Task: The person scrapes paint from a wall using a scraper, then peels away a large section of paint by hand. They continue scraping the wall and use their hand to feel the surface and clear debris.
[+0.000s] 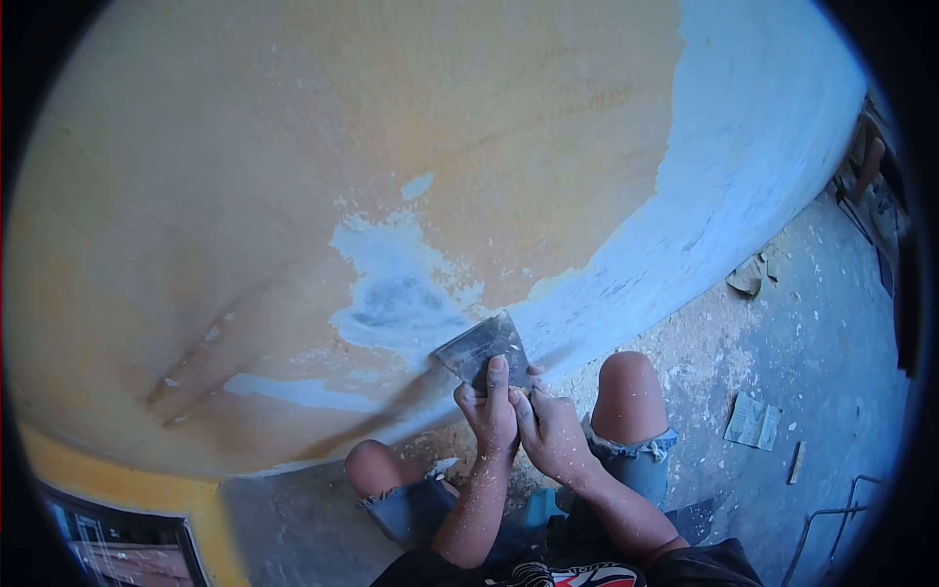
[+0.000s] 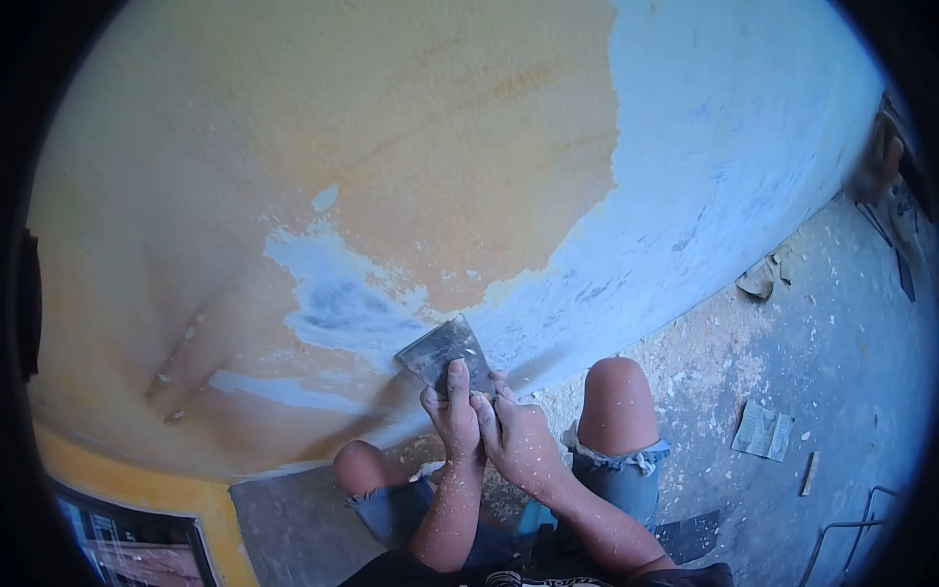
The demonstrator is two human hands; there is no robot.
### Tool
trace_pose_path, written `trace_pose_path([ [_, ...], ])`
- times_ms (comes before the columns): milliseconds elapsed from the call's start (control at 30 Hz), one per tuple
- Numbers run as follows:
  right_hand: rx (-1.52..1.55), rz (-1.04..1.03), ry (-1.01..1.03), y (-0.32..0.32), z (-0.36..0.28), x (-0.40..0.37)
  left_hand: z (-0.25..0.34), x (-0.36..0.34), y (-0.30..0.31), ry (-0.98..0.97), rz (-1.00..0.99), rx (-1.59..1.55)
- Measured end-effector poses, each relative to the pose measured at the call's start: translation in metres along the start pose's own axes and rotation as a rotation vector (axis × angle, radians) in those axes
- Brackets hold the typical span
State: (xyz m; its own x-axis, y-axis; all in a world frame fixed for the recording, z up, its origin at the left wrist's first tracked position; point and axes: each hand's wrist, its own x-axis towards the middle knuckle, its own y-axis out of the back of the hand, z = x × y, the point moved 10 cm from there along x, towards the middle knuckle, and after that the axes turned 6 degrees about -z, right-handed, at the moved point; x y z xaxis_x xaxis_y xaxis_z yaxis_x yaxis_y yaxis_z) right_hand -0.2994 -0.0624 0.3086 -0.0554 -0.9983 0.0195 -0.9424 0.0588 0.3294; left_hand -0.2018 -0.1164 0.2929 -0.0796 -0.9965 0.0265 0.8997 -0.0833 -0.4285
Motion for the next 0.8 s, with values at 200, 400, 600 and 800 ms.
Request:
trace_pose_path([
  [200,-0.017,0.059,0.142,0.009,-0.030,0.010,0.029,0.011,-0.005,-0.147,0.028,0.079],
  [400,-0.047,0.055,0.113,-0.002,-0.006,0.003,0.010,-0.004,0.005,-0.107,0.141,0.030],
  [600,0.003,-0.009,-0.012,-0.005,-0.008,0.003,0.004,0.002,0.020,-0.118,0.022,0.051],
  [800,-0.010,0.015,0.046,-0.009,-0.005,0.002,-0.001,0.002,0.022,-0.081,0.077,0.079],
])
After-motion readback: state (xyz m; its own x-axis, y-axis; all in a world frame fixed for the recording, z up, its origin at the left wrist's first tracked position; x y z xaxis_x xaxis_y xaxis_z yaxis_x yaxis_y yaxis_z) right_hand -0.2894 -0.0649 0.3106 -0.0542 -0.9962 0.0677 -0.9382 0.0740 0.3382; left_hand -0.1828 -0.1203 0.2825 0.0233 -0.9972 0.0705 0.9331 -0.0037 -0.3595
